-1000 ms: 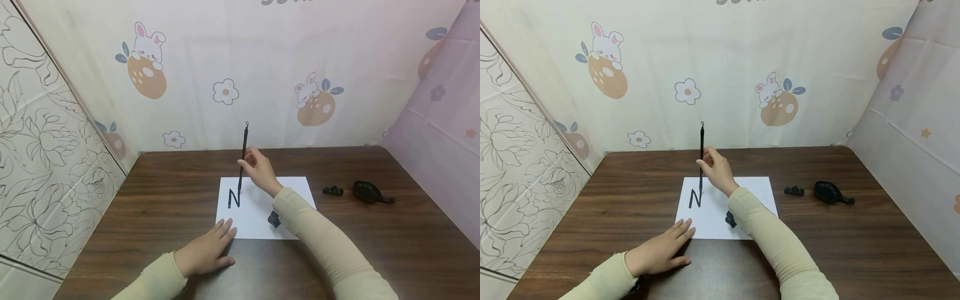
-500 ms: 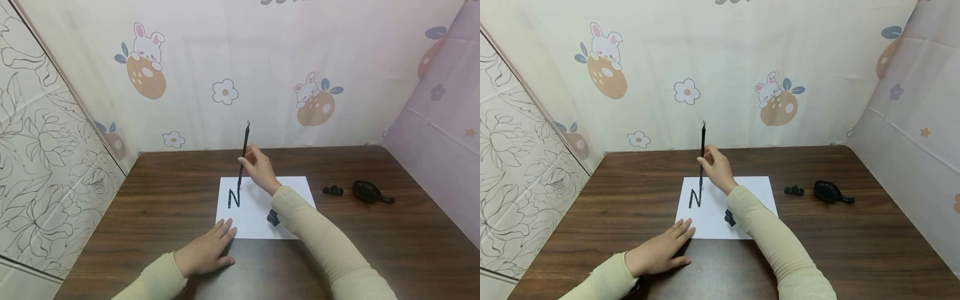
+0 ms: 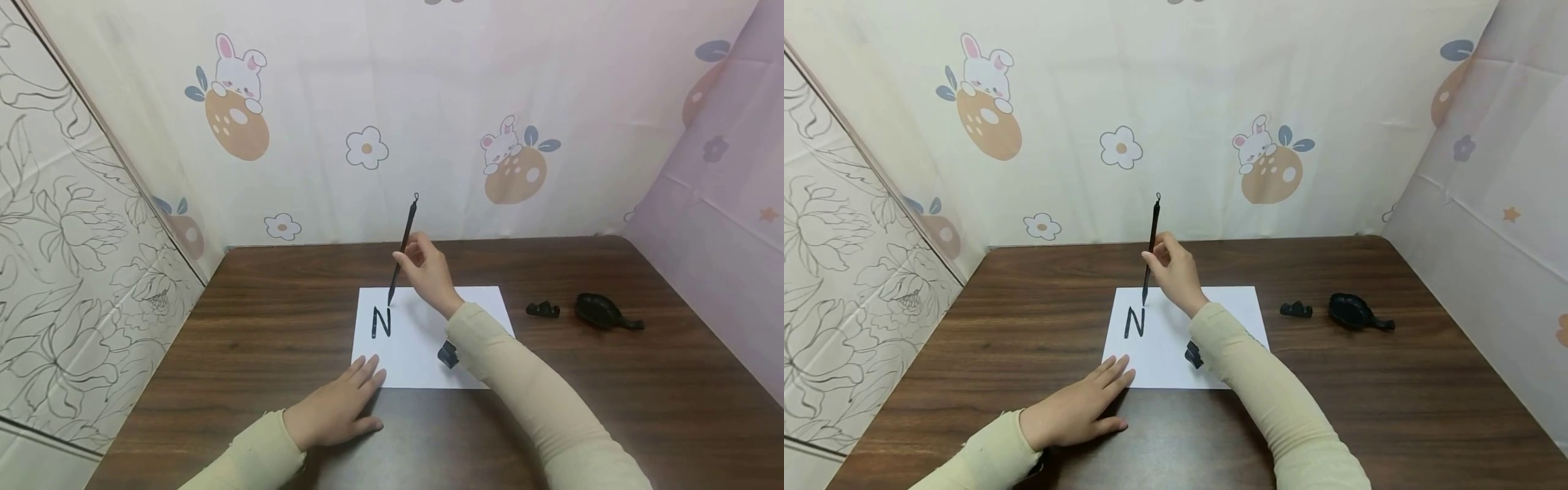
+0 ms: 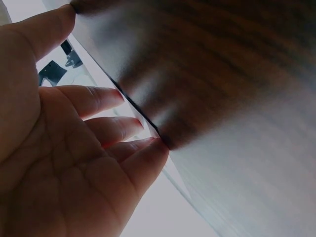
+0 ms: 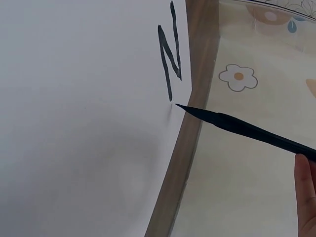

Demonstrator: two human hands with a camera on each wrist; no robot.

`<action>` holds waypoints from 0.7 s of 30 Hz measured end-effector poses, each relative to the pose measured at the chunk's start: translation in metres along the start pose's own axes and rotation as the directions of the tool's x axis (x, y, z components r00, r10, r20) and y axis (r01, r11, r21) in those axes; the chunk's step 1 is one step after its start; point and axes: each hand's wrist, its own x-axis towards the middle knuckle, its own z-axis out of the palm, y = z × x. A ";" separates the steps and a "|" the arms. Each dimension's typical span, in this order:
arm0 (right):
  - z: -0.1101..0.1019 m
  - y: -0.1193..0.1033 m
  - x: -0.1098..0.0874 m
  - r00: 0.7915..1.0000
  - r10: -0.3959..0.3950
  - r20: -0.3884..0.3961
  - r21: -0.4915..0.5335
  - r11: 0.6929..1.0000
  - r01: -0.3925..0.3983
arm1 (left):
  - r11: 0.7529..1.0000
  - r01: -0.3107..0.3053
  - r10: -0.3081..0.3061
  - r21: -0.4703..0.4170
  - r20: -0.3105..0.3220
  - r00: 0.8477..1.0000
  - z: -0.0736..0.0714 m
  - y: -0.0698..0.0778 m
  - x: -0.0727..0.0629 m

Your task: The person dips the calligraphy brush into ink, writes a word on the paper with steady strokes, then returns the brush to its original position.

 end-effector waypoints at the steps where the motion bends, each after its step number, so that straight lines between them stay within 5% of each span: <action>1: -0.001 -0.001 -0.001 1.000 0.001 0.000 -0.006 1.000 -0.001 | 1.000 0.001 -0.001 0.000 0.000 1.000 0.000 0.000 0.000; 21: -0.003 -0.009 -0.014 0.998 -0.058 0.037 -0.119 0.991 0.062 | 1.000 -0.017 0.017 0.004 -0.012 1.000 0.000 -0.001 0.000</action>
